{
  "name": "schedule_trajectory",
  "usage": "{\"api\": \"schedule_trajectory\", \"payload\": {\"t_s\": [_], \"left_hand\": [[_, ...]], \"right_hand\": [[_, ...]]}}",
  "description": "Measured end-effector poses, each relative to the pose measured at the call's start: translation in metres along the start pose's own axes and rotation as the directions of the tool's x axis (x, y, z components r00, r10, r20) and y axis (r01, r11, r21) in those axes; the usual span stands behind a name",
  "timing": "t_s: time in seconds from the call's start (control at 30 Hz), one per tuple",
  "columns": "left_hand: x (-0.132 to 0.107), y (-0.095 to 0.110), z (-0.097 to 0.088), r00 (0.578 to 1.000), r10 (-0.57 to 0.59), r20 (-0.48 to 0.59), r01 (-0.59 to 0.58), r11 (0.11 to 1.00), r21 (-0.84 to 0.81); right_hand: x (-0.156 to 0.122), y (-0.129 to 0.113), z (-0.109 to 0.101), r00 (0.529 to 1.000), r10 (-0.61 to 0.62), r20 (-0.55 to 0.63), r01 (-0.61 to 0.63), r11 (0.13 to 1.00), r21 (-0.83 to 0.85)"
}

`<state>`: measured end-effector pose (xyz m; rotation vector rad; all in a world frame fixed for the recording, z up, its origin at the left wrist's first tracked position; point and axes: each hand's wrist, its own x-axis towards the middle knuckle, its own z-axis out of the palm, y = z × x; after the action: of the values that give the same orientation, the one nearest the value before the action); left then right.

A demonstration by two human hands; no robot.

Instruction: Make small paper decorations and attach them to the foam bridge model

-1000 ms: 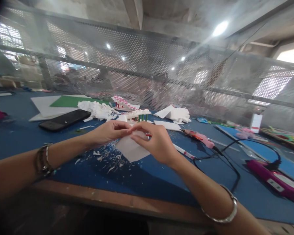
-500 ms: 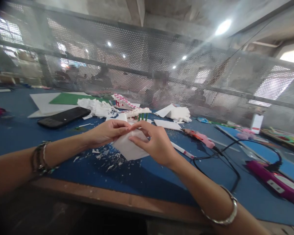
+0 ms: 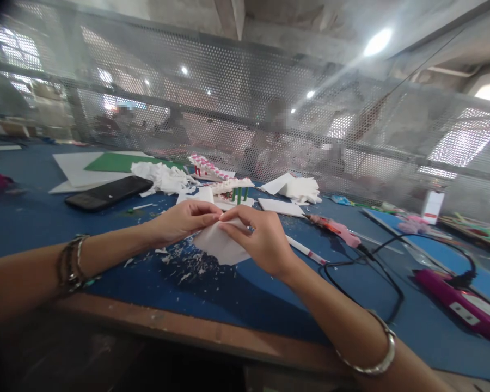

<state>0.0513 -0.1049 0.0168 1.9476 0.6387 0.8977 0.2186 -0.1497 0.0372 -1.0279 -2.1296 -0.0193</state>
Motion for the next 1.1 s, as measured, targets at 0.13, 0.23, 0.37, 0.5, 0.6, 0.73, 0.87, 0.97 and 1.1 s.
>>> {"api": "schedule_trajectory", "payload": {"t_s": [0.13,0.23,0.37,0.5,0.6,0.73,0.87,0.97,1.1], "left_hand": [[-0.0006,0.0019,0.0000,1.000,0.010,-0.024,-0.009,1.000,0.030],[-0.0011,0.0031,0.0008,0.998,0.030,-0.047,-0.030,1.000,0.010],[-0.0014,0.0034,0.0019,0.995,0.053,-0.083,-0.054,0.998,-0.015],[-0.0009,0.0028,0.0033,0.993,0.072,-0.094,-0.076,0.996,-0.044],[-0.0003,0.0017,0.0039,0.991,0.086,-0.104,-0.094,0.993,-0.073],[-0.0010,0.0004,0.0039,0.989,0.107,-0.098,-0.117,0.988,-0.100],[-0.0025,0.0008,0.0041,0.987,0.135,-0.093,-0.138,0.990,-0.026],[-0.0038,0.0027,0.0022,0.971,0.214,-0.102,-0.199,0.970,0.141],[-0.0043,0.0055,-0.0043,0.918,0.395,-0.038,-0.354,0.858,0.373]], "right_hand": [[-0.0004,0.0014,0.0003,1.000,-0.006,0.009,0.006,1.000,0.000],[0.0000,0.0010,0.0000,1.000,0.006,0.005,-0.006,1.000,0.006],[0.0006,-0.0001,-0.0004,1.000,0.019,0.004,-0.019,1.000,0.007],[0.0004,-0.0005,0.0004,1.000,0.011,-0.009,-0.011,1.000,-0.001],[-0.0001,-0.0007,0.0011,1.000,-0.001,-0.030,0.000,1.000,-0.005],[-0.0004,-0.0009,0.0010,0.998,0.033,-0.059,-0.033,0.999,-0.006],[-0.0007,-0.0011,0.0020,0.998,0.055,-0.043,-0.053,0.997,0.049],[-0.0011,-0.0012,0.0036,0.998,0.051,-0.034,-0.049,0.997,0.066],[-0.0001,0.0003,0.0046,0.997,0.067,-0.029,-0.065,0.995,0.070]]}}
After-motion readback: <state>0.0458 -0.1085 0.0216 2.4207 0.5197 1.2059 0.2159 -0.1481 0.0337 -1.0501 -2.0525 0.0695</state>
